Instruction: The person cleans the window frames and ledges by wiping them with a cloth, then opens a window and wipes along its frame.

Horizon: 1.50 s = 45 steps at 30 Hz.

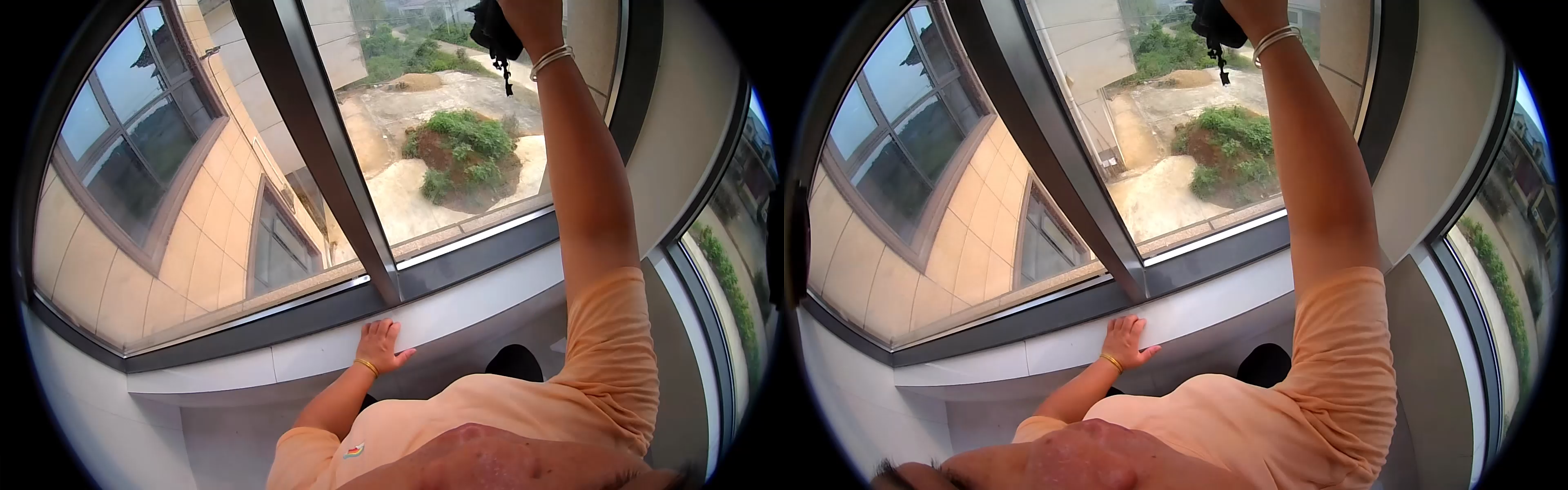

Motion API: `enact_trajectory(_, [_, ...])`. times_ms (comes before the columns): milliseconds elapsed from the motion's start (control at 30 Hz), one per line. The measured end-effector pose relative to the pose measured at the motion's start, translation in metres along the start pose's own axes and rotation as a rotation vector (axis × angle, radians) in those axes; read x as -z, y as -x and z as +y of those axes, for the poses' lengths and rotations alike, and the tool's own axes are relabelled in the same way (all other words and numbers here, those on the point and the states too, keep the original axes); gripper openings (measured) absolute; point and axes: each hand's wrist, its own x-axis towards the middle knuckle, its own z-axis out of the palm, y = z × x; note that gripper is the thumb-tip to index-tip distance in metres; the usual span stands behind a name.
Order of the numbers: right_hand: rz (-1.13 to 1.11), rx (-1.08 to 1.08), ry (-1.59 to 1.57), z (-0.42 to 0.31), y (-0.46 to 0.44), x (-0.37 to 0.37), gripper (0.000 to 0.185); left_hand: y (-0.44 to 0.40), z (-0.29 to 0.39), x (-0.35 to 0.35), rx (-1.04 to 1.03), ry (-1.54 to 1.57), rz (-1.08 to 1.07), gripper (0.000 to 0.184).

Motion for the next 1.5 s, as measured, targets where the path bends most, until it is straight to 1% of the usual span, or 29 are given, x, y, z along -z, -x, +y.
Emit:
enact_trajectory(33, [-0.002, 0.136, 0.041, -0.005, -0.013, -0.015, 0.045, 0.001, 0.000, 0.001, 0.004, 0.003, -0.005, 0.072])
enact_trajectory(67, [-0.261, 0.082, 0.116, -0.008, 0.004, -0.030, 0.053, 0.000, 0.000, 0.001, 0.007, 0.006, -0.007, 0.072])
enact_trajectory(133, [-0.297, 0.510, 0.044, -0.070, 0.042, -0.038, 0.055, 0.000, 0.002, 0.003, 0.011, 0.012, 0.002, 0.072])
enact_trajectory(167, [-0.430, 0.509, -0.011, -0.089, 0.083, -0.042, 0.052, 0.000, 0.000, 0.004, 0.015, 0.023, -0.001, 0.073])
enact_trajectory(200, [-0.566, 0.646, -0.045, -0.096, 0.126, -0.033, 0.047, 0.001, 0.000, 0.003, 0.008, 0.024, 0.006, 0.073])
enact_trajectory(233, [-0.635, 0.656, -0.019, -0.101, 0.172, -0.018, 0.041, 0.004, -0.001, 0.004, 0.009, 0.017, 0.021, 0.073])
enact_trajectory(267, [-0.760, 0.757, -0.016, -0.095, 0.208, -0.001, 0.037, 0.006, -0.001, 0.005, 0.015, 0.006, 0.003, 0.073])
enact_trajectory(367, [-1.057, 1.297, -0.024, -0.065, 0.249, 0.022, 0.032, 0.001, 0.002, 0.003, 0.018, -0.003, -0.009, 0.074])
enact_trajectory(467, [-0.869, 1.129, -0.012, -0.074, 0.182, 0.006, 0.032, 0.001, -0.001, 0.004, 0.010, -0.003, -0.030, 0.074])
enact_trajectory(500, [-0.717, 0.948, -0.003, -0.082, 0.152, -0.012, 0.029, 0.002, -0.001, 0.003, 0.015, 0.015, -0.045, 0.074])
enact_trajectory(567, [-0.372, 0.662, 0.030, -0.100, 0.084, -0.047, 0.037, 0.002, -0.001, 0.004, -0.003, 0.016, -0.030, 0.073])
enact_trajectory(633, [-0.237, 0.479, 0.136, -0.121, 0.027, -0.078, 0.043, 0.000, 0.003, 0.010, 0.022, -0.004, -0.049, 0.072])
enact_trajectory(667, [-0.209, 0.454, 0.242, -0.133, 0.008, -0.092, 0.044, 0.000, 0.003, 0.010, 0.013, -0.012, -0.052, 0.072])
enact_trajectory(700, [-0.219, 0.452, 0.323, -0.138, -0.004, -0.103, 0.054, 0.000, 0.003, 0.009, 0.012, -0.011, -0.041, 0.072])
enact_trajectory(767, [-0.160, 0.499, 0.306, -0.128, -0.020, -0.109, 0.052, 0.001, 0.005, 0.008, 0.008, -0.016, -0.032, 0.072])
enact_trajectory(833, [-0.041, 0.421, 0.389, -0.116, -0.046, -0.108, 0.051, -0.001, 0.003, 0.006, 0.006, 0.012, -0.038, 0.072])
enact_trajectory(867, [-0.044, 0.331, 0.377, -0.103, -0.065, -0.100, 0.053, 0.000, 0.001, 0.001, -0.018, -0.009, 0.004, 0.073])
enact_trajectory(900, [-0.077, 0.313, 0.336, -0.085, -0.079, -0.089, 0.043, 0.001, 0.000, 0.001, -0.014, -0.028, 0.004, 0.073])
enact_trajectory(933, [-0.054, 0.369, 0.236, -0.075, -0.082, -0.069, 0.044, 0.000, 0.000, 0.002, -0.017, -0.015, 0.004, 0.073])
enact_trajectory(1033, [0.154, 0.162, 0.325, -0.014, -0.071, -0.031, 0.045, -0.003, 0.005, 0.005, -0.020, 0.003, 0.003, 0.073])
enact_trajectory(1067, [0.190, 0.057, 0.462, 0.039, -0.068, -0.019, 0.053, -0.003, 0.006, 0.004, -0.025, 0.007, 0.006, 0.073])
enact_trajectory(1133, [0.126, -0.286, 0.642, 0.091, -0.062, 0.030, 0.051, 0.001, 0.003, 0.006, -0.027, 0.007, 0.007, 0.073])
enact_trajectory(1200, [0.097, -0.622, 0.669, 0.114, -0.066, 0.060, 0.054, -0.001, 0.006, 0.009, -0.040, 0.017, 0.000, 0.074])
enact_trajectory(1233, [0.110, -0.632, 0.727, 0.110, -0.068, 0.054, 0.056, 0.001, 0.008, 0.007, -0.034, 0.024, 0.003, 0.074])
enact_trajectory(1300, [0.084, -0.494, 0.887, 0.084, -0.069, 0.026, 0.057, 0.000, 0.004, 0.005, -0.040, -0.026, -0.010, 0.074])
enact_trajectory(1400, [0.111, -0.077, 0.692, 0.012, -0.076, -0.033, 0.058, 0.000, 0.006, 0.005, -0.045, -0.061, 0.008, 0.075])
enact_trajectory(1433, [0.106, -0.035, 0.641, -0.016, -0.077, -0.056, 0.060, 0.000, 0.006, 0.005, -0.042, -0.062, 0.009, 0.075])
enact_trajectory(1467, [0.068, -0.166, 0.605, -0.077, -0.078, -0.059, 0.049, 0.000, 0.006, 0.005, -0.036, -0.058, 0.020, 0.075])
enact_trajectory(1500, [0.081, -0.120, 0.601, -0.092, -0.077, -0.074, 0.053, 0.001, 0.007, 0.005, -0.032, -0.053, 0.030, 0.076])
